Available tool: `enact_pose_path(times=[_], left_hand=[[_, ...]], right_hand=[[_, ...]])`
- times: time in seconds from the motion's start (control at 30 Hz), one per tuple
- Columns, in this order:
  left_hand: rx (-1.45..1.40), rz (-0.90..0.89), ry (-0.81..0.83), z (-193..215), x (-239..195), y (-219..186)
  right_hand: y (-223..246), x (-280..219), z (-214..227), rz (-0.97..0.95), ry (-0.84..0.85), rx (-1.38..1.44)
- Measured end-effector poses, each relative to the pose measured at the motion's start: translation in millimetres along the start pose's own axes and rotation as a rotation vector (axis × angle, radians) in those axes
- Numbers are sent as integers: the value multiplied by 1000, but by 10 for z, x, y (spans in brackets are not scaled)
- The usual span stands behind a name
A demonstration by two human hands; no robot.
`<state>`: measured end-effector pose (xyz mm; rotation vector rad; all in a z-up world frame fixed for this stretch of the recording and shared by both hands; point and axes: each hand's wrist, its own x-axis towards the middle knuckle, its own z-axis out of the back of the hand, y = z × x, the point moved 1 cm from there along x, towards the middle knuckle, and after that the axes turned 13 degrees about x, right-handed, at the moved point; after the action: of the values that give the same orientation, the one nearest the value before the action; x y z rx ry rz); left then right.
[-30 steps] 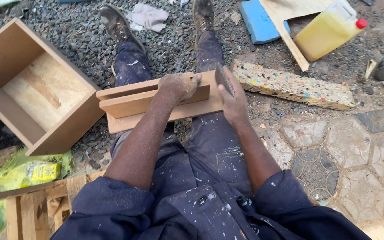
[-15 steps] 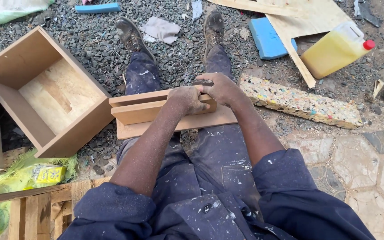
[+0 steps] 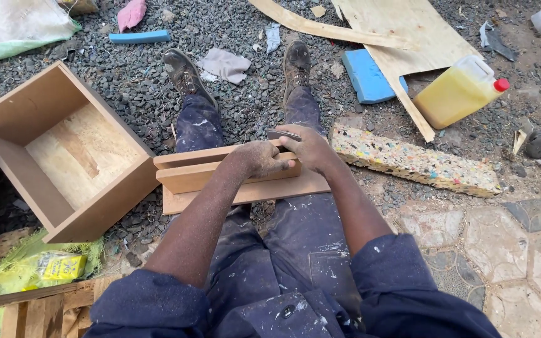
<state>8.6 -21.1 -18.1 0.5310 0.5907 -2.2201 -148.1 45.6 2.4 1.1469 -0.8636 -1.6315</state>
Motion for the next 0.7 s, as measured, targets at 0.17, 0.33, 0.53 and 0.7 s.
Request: enact_pose_path(times=[0.17, 0.33, 0.53, 0.7], left_hand=[[-58, 41, -39, 287, -504, -209], [-68, 119, -16, 299, -477, -272], [-84, 232, 5, 228, -142, -259], [-89, 246, -41, 173, -100, -254]], right_hand=[[-422, -319, 73, 128, -166, 436], [-142, -926, -193, 158, -153, 362], [-226, -1244, -223, 105, -146, 321], [-421, -1156, -252, 84, -171, 493]])
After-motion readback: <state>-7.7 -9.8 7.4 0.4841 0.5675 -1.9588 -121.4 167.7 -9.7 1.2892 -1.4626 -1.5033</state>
